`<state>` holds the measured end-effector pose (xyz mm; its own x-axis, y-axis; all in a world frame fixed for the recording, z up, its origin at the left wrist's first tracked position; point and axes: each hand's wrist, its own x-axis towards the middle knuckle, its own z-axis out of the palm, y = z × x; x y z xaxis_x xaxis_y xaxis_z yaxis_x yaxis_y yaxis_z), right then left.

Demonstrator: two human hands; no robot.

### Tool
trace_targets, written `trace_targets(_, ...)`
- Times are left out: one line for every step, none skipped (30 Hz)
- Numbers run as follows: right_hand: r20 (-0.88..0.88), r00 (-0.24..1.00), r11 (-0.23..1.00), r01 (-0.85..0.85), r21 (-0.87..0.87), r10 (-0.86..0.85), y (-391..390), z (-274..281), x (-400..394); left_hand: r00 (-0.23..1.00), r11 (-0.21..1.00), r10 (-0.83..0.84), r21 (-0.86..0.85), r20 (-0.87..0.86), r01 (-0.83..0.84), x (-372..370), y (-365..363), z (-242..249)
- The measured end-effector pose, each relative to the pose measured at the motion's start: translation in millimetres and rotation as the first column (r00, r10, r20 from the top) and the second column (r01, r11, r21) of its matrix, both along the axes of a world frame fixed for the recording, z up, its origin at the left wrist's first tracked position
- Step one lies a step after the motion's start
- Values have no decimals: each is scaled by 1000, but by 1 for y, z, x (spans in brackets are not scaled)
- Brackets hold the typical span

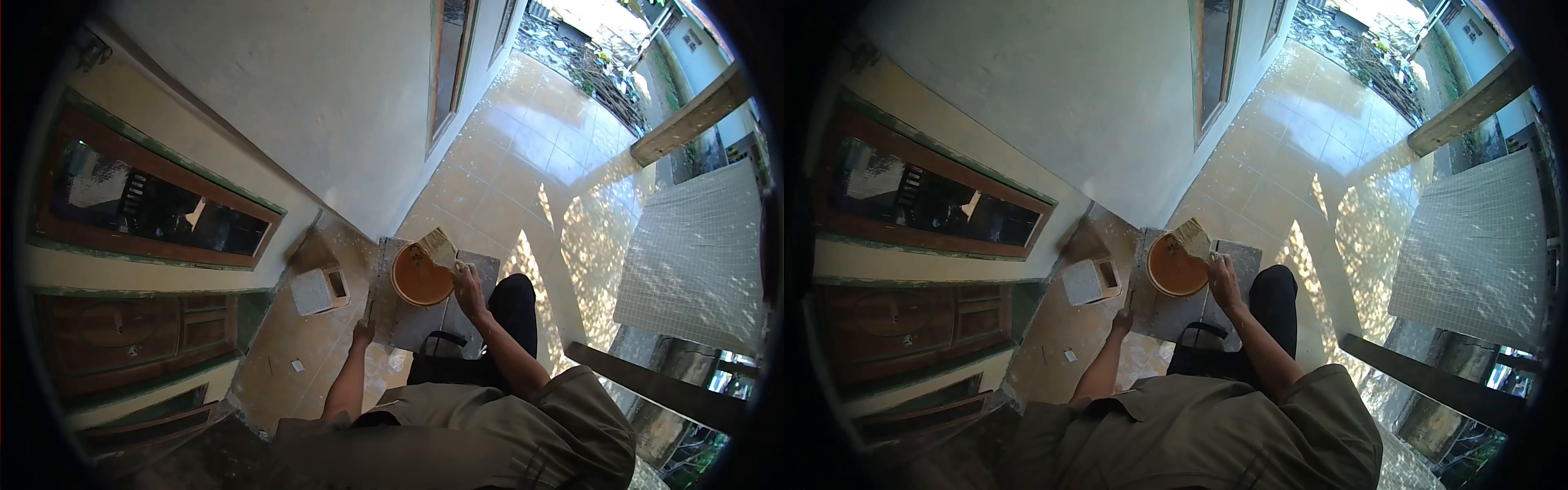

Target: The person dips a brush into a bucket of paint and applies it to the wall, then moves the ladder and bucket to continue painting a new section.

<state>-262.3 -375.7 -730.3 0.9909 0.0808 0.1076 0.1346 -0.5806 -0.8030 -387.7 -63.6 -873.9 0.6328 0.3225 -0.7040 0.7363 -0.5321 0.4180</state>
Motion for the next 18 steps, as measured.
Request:
trace_targets(5, 1000, 1000, 2, 3, -2, 1, 2, 0, 997, 996, -56, -67, -53, 52, 4, 4, 3)
trace_targets(-22, 1000, 1000, 15, -24, -15, 2, 5, -1, 997, 996, -58, -64, -48, 54, 9, 5, 6)
trace_targets(-48, 998, 998, 27, -52, -30, 3, 7, 0, 996, 995, -75, -74, -43, 72, 12, 8, 3)
trace_targets(-47, 998, 998, 31, -50, -33, 4, 9, -1, 995, 992, -94, -84, -43, 90, 13, 10, 0)
trace_targets(-40, 999, 996, 30, -81, -33, 4, 11, -1, 994, 992, -98, -83, -41, 94, 16, 11, -5)
trace_targets(-32, 999, 993, 29, -113, -33, 4, 12, 0, 986, 986, -162, -53, -27, 160, 20, 12, -23)
trace_targets(-33, 999, 993, 35, -115, -39, 4, 13, -2, 974, 974, -226, -23, -18, 225, 20, 13, -32)
trace_targets(-43, 998, 991, 33, -127, -39, 5, 14, -1, 973, 973, -232, -24, -16, 231, 19, 14, -40)
trace_targets(-52, 998, 990, 31, -141, -39, 5, 15, -1, 977, 977, -210, -16, 25, 211, 21, 11, -42)
trace_targets(-52, 998, 989, 37, -144, -45, 4, 16, -3, 980, 982, -189, -9, 65, 190, 20, 7, -43)
trace_targets(-27, 996, 976, 79, -204, -86, 4, 18, -4, 979, 981, -194, -13, 67, 196, 19, 3, -44)
trace_targets(1, 992, 957, 120, -263, -124, 4, 19, -4, 993, 996, -75, -43, 90, 79, 17, -3, -34)
trace_targets(6, 992, 956, 122, -268, -125, -1, 13, -3, 993, 996, 49, -77, 110, -41, 18, -7, -34)
trace_targets(-64, 973, 949, 199, -245, -220, -10, 6, -2, 992, 996, 51, -83, 117, -41, 17, -9, -33)
trace_targets(-131, 943, 935, 272, -227, -306, -21, -5, 2, 981, 996, 76, -56, 179, -67, 12, -11, -39)
trace_targets(-7, 917, 901, 390, -193, -399, -31, -33, 6, 964, 994, 108, -34, 242, -103, 13, -17, -44)
trace_targets(109, 870, 859, 493, -139, -481, -42, -57, 6, 959, 989, 89, 92, 269, -118, 14, -27, -29)
trace_targets(-146, 838, 851, 520, -76, -525, -53, -58, 8, 952, 986, 116, 84, 283, -145, 16, -35, -21)
